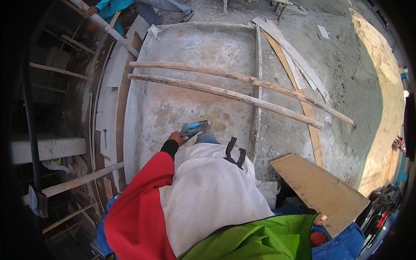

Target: The person uses a hand saw to cut a long wooden plank on a makeshift workbench, then picks up a hammer and nails to fasten a smaller wooden board. The person continues to saw another plank while standing on a construction site.

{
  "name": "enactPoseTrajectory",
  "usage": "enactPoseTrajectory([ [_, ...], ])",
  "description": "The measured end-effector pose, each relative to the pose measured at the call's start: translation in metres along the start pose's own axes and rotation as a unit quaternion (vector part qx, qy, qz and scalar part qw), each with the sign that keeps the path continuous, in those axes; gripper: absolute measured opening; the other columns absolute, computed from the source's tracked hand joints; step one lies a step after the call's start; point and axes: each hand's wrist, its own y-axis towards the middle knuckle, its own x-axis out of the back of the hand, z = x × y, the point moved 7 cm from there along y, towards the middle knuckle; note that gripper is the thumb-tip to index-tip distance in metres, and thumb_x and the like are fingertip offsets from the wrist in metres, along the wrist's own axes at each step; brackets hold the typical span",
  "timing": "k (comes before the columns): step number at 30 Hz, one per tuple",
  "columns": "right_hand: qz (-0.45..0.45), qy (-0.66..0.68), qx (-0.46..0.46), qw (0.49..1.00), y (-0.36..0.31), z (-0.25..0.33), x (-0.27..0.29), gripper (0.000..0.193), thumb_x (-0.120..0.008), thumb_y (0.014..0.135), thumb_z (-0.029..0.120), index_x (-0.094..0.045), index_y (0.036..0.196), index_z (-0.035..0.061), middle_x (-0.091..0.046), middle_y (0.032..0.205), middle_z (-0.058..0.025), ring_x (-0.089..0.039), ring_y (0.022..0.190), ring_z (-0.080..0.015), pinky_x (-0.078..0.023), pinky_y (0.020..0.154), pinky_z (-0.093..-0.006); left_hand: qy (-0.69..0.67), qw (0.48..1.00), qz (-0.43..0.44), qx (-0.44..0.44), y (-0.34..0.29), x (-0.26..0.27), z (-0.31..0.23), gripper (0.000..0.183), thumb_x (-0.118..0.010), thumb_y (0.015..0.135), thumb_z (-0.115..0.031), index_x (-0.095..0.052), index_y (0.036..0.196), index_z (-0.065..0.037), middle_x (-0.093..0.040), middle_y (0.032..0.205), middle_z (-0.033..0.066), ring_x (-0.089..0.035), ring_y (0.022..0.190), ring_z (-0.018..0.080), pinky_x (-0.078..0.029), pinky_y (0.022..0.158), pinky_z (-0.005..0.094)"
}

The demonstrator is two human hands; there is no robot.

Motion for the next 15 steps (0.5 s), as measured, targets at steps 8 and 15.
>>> enactPoseTrajectory([
  [8,-0.022,0.058,0.038,0.997,0.000,0.045,-0.018,0.067,-0.084,0.075,0.055,-0.072,0.107,-0.0030,-0.075,0.096,-0.0185,-0.072,0.078,-0.0353,-0.058,0.075,-0.0421,0.034,0.999,0.020,0.021,-0.013,-0.020,0.026,0.054,-0.080,0.085,-0.052,-0.077,0.112,-0.006,-0.075,0.107,0.0223,-0.073,0.100,0.0384,-0.057,0.090,0.0472],
  [15,-0.083,0.159,0.077,0.981,-0.014,0.107,-0.017,0.070,-0.085,0.074,0.058,-0.072,0.105,-0.0036,-0.075,0.094,-0.0183,-0.072,0.077,-0.0357,-0.058,0.074,-0.0424,-0.029,0.998,0.014,0.055,-0.047,-0.034,0.062,0.054,-0.082,0.086,-0.047,-0.074,0.112,0.000,-0.074,0.112,0.0259,-0.071,0.108,0.0392,-0.056,0.093,0.0473],
])
